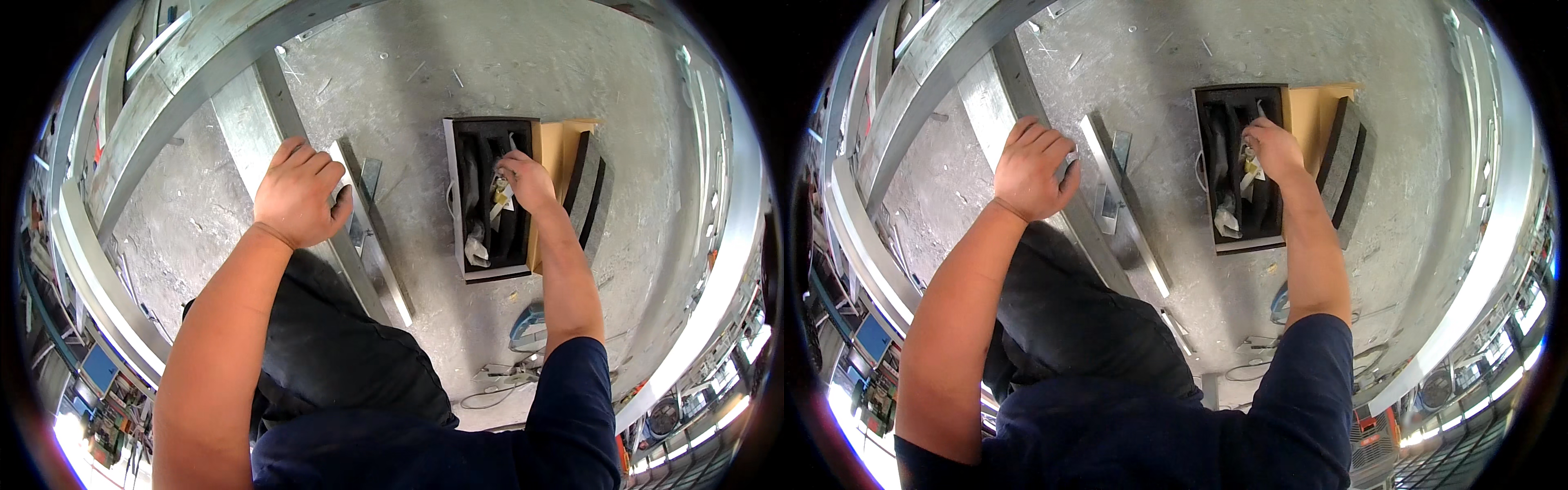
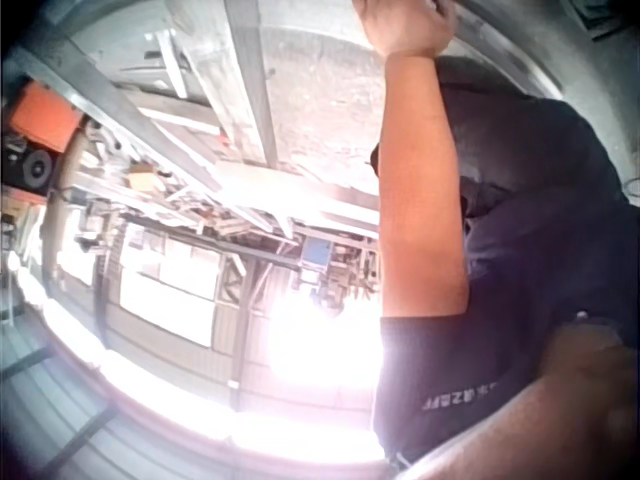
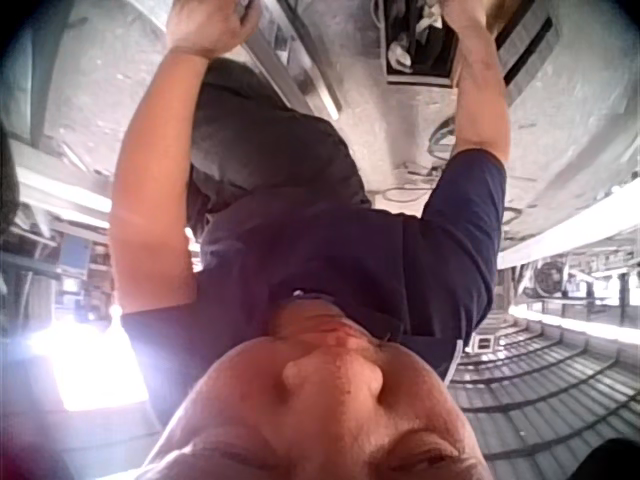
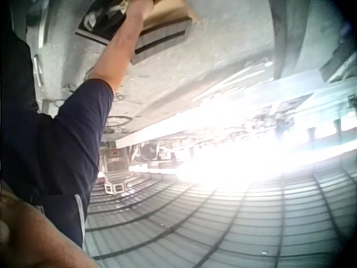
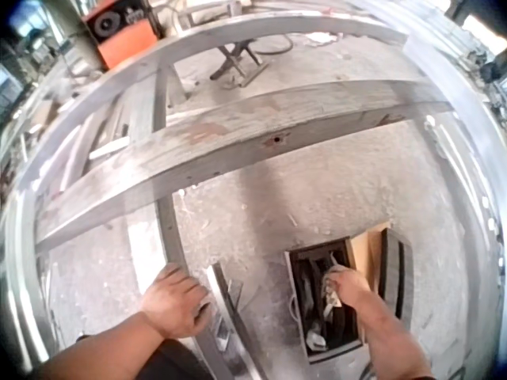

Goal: The person opens a rectangular cardboard box and removes protective foam inserts. They then unwrap a plastic-wrapped metal component and place it on a metal workbench, followed by removing a cloth-wrapped item from the box.

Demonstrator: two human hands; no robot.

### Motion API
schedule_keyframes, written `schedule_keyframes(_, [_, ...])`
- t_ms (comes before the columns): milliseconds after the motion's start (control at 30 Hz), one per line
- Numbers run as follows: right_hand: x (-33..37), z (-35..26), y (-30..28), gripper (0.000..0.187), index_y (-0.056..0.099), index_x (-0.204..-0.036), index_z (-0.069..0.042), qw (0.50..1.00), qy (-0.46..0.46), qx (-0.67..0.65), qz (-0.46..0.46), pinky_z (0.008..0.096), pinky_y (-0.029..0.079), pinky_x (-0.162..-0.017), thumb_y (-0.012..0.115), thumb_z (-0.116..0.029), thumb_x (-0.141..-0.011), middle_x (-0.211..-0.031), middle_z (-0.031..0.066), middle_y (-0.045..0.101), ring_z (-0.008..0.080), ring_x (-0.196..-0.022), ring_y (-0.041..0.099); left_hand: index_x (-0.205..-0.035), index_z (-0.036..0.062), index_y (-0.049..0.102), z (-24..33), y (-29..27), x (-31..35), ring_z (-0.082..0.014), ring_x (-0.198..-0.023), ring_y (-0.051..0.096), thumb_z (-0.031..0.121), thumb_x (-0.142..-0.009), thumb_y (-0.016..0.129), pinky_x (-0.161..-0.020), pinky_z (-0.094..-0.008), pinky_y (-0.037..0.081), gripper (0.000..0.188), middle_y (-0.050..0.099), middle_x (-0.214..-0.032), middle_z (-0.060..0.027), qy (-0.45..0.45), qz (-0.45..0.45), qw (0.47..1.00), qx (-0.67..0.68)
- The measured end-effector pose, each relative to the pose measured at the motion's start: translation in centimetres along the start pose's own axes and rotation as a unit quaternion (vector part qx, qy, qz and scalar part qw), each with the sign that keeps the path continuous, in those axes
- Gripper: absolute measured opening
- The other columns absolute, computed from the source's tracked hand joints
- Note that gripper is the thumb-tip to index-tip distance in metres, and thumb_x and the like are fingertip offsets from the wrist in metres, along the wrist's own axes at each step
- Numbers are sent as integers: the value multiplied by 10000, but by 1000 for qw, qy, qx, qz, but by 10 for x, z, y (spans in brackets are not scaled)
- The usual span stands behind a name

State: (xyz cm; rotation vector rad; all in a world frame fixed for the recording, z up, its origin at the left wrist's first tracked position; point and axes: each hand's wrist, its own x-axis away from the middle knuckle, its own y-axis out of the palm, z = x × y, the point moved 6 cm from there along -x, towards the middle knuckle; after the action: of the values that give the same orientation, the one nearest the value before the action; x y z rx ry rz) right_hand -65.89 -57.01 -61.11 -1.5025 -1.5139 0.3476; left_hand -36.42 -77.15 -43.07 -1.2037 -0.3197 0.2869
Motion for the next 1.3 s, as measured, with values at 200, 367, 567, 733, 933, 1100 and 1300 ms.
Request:
schedule_keyframes(200, [1,-9,10,210,697,-1034,-48,999,33,-23,-33,455,525,-847,690,-178,-869,-1083,141,654,354,-992,647,-866,65,655,-3,2,3,-292,-906,605,180,-761,689,-1031,-446,421,158,640,-871,-89,-7,-4,1000,-3])
schedule_keyframes(367, [-1,-8,12,207,713,-1000,-43,991,122,20,48,441,534,-832,703,-144,-819,-1020,168,692,360,-959,670,-855,68,652,-1,1,1,-287,-910,604,188,-764,686,-1039,-441,416,155,637,-861,-85,-5,-1,1000,2])
schedule_keyframes(567, [24,-22,-12,154,738,-914,-29,966,187,-103,142,390,553,-778,662,-87,-793,-882,173,729,333,-851,714,-850,72,657,-3,0,3,-289,-897,598,195,-764,679,-1045,-436,415,151,634,-849,-81,-14,-4,1000,-1])
schedule_keyframes(733, [45,-33,-61,143,731,-884,-19,945,220,-121,212,369,552,-763,665,-89,-778,-844,169,728,305,-814,722,-855,70,662,-3,0,2,-290,-897,599,200,-760,683,-1051,-433,413,163,637,-847,-82,-16,1,1000,1])
schedule_keyframes(933, [56,-100,-114,233,641,-1080,12,865,162,-386,276,241,504,-654,626,35,-848,-904,48,656,84,-739,618,-1130,76,637,-3,-1,0,-305,-1007,617,320,-739,768,-1101,-448,379,479,676,-1027,-102,-47,-29,999,2])
schedule_keyframes(1100, [42,-217,-94,152,669,-978,-40,853,4,-476,214,255,499,-628,659,23,-840,-859,29,634,96,-732,613,-1346,118,548,3,-8,0,-283,-1117,614,466,-711,820,-1132,-432,350,774,669,-1171,-98,-64,-38,997,-6])
schedule_keyframes(1300, [47,-285,-98,187,678,-987,-77,876,-151,-401,224,359,521,-685,739,-85,-810,-881,112,655,243,-787,671,-750,104,590,1,2,-1,-268,-854,602,219,-620,798,-1068,-445,401,271,606,-791,-52,8,3,1000,6])
